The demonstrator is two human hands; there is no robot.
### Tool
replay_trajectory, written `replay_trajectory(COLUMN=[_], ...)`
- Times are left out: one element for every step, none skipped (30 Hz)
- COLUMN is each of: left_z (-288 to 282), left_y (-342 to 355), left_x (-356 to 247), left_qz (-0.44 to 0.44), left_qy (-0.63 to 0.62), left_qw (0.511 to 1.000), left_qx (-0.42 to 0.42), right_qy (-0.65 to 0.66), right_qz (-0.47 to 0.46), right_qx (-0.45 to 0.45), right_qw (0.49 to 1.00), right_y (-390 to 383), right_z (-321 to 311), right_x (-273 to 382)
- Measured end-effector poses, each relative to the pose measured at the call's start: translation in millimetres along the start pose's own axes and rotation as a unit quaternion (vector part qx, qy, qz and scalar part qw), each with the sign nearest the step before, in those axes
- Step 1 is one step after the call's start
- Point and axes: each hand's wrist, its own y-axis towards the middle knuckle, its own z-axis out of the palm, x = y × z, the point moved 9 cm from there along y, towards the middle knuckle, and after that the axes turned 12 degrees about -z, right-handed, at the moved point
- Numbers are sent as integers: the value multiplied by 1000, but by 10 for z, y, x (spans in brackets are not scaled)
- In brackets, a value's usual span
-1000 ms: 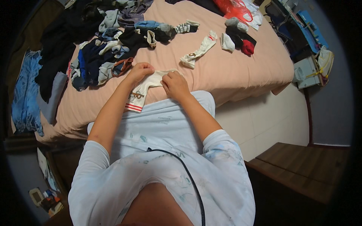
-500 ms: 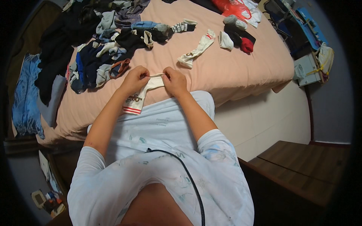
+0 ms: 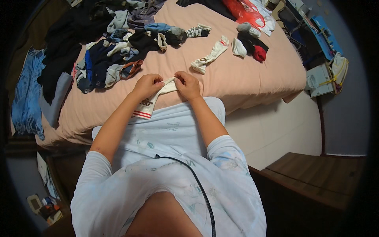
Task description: The person sits on a bed and folds a pair of white socks, followed by a pair of black socks. They pick up each sock, turn it inside out to smooth the fabric, and fold it into a compact shape before placing it on the bed.
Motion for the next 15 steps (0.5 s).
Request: replay_trajectory(left_z=[12, 27, 45, 62, 22, -16, -34, -43, -32, -52, -24, 0, 14, 39, 66], left_y=[22, 42, 65, 83, 100, 115, 130, 142, 156, 147, 179, 219, 246, 289, 347], left_x=[36, 52, 63, 74, 89, 104, 116, 89, 64, 14, 51, 87, 108, 144, 225], left_qz=[-13, -19, -25, -30, -37, -43, -48, -26, -3, 17, -3, -23, -43, -42, -40], left_qy=[4, -10, -24, -36, -55, -73, -91, -53, -15, 22, 2, -18, -38, -39, -39], left_qw=[1000, 1000, 999, 998, 998, 996, 995, 997, 997, 994, 996, 997, 997, 997, 998], left_qx=[6, 16, 26, 38, 21, 4, -11, -42, -73, -105, -87, -69, -52, -46, -39], right_qy=[-24, -47, -72, -60, -47, -36, -37, -38, -39, -74, -110, -145, -169, -193, -216], right_qz=[3, 6, 9, 31, 54, 76, 76, 75, 75, 43, 11, -21, -57, -93, -129], right_qx=[15, 30, 44, 38, 31, 25, 15, 6, -4, -4, -4, -3, 9, 21, 34], right_qw=[1000, 998, 996, 997, 997, 996, 996, 996, 996, 996, 994, 989, 984, 977, 967], right_y=[7, 15, 24, 18, 9, 4, 0, -6, -11, 8, 11, 21, 32, 35, 27], right_z=[22, 30, 43, 41, 37, 35, 25, 18, 10, 12, 13, 11, 31, 53, 85], right_x=[-5, -12, -20, -43, -61, -88, -100, -119, -134, -17, 122, 235, 309, 377, 443])
